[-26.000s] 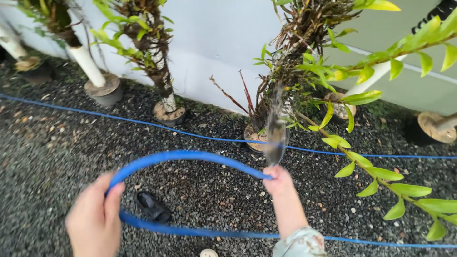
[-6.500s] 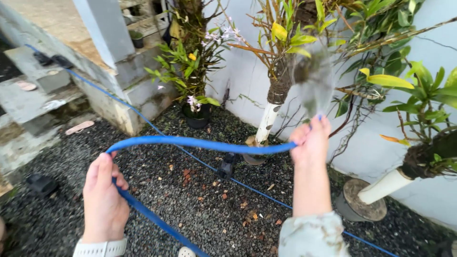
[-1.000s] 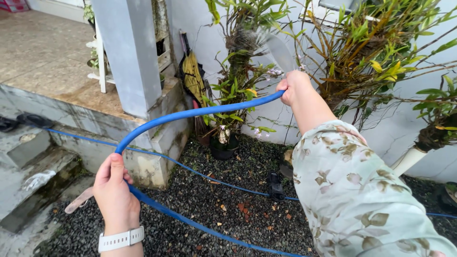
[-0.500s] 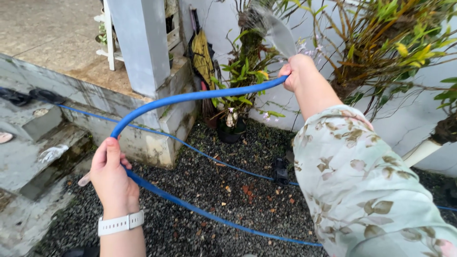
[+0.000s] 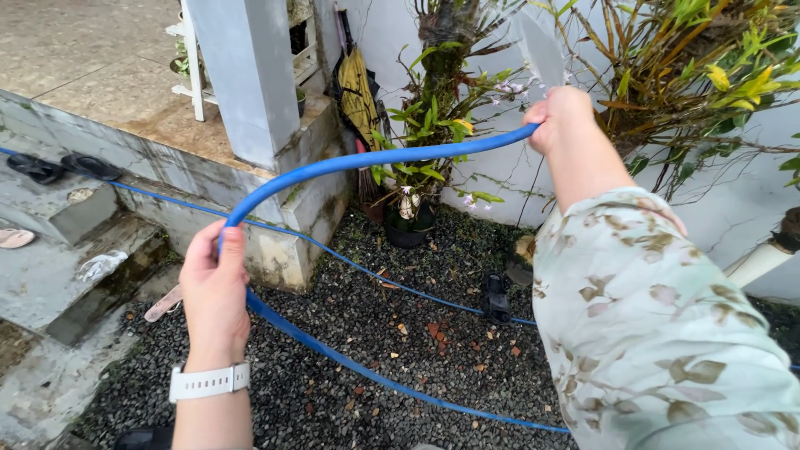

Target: Watering various potted plants in a garden using a blue garden hose

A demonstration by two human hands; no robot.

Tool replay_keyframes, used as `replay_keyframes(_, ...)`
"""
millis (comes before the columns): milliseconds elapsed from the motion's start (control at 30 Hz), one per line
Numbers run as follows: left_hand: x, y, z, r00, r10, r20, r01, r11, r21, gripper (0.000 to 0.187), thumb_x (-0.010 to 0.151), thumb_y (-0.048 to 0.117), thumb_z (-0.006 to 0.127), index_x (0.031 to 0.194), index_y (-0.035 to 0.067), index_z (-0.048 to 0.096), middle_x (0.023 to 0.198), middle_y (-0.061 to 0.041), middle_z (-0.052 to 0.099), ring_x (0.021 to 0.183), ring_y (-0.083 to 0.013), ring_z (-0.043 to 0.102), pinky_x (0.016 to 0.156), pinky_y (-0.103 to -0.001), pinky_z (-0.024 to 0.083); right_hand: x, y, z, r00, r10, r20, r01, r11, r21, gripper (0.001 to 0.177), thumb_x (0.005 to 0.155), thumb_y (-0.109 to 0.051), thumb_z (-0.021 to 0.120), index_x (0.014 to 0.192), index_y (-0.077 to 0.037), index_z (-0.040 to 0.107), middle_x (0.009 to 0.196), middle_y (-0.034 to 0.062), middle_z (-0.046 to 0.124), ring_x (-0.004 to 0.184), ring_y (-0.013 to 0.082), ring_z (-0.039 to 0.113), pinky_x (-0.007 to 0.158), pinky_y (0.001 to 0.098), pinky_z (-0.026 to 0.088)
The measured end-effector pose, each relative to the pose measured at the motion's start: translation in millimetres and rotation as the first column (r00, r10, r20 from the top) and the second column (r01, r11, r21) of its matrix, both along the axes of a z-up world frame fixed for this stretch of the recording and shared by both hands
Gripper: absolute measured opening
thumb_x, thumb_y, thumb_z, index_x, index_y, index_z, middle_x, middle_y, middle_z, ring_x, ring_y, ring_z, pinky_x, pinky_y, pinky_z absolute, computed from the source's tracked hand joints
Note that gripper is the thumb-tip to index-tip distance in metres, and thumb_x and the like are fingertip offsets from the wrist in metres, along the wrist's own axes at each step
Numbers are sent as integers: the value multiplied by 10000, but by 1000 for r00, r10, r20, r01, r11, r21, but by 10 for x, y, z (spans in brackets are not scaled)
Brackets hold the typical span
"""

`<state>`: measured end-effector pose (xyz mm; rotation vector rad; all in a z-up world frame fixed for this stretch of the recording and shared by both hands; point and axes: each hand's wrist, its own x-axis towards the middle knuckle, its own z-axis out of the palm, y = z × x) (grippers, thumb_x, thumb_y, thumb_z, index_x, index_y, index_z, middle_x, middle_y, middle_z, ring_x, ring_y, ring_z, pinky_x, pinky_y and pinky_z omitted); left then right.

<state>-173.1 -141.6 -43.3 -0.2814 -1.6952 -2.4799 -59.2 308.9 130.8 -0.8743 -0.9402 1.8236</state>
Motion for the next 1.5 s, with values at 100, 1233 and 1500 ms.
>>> replay_keyframes(100, 59, 57, 287, 980, -109, -165, 74, 976, -205, 244, 1069, 266, 685, 1252, 105, 696, 858, -2, 555, 721, -63, 420, 626, -213, 405, 121, 80, 157, 1000, 13, 11, -14, 998, 65, 139, 1062, -91, 341, 1075, 6, 440, 626, -51, 305, 434, 9, 430, 356, 131, 354)
replay_keyframes(1233, 789, 1059, 1112, 923, -122, -365, -15, 936, -352, 145, 1030, 273, 718, 1090, 146, 751, 819, -57, 540, 793, -148, 492, 813, -314, 468, 463, 590, 283, 955, 222, -194, -245, 965, -99, 178, 1094, -130, 398, 958, -20, 432, 617, -62, 334, 446, -8, 404, 363, 93, 351)
replay_keyframes(1500, 788, 1027, 1094, 917, -131, -375, -18, 929, -369, 147, 1035, 269, 726, 1092, 136, 751, 822, -51, 534, 798, -141, 490, 811, -313, 468, 563, 431, 87, 948, 249, -200, -282, 946, -159, 210, 1099, -133, 396, 921, -25, 421, 630, -66, 314, 453, -12, 403, 377, 84, 346)
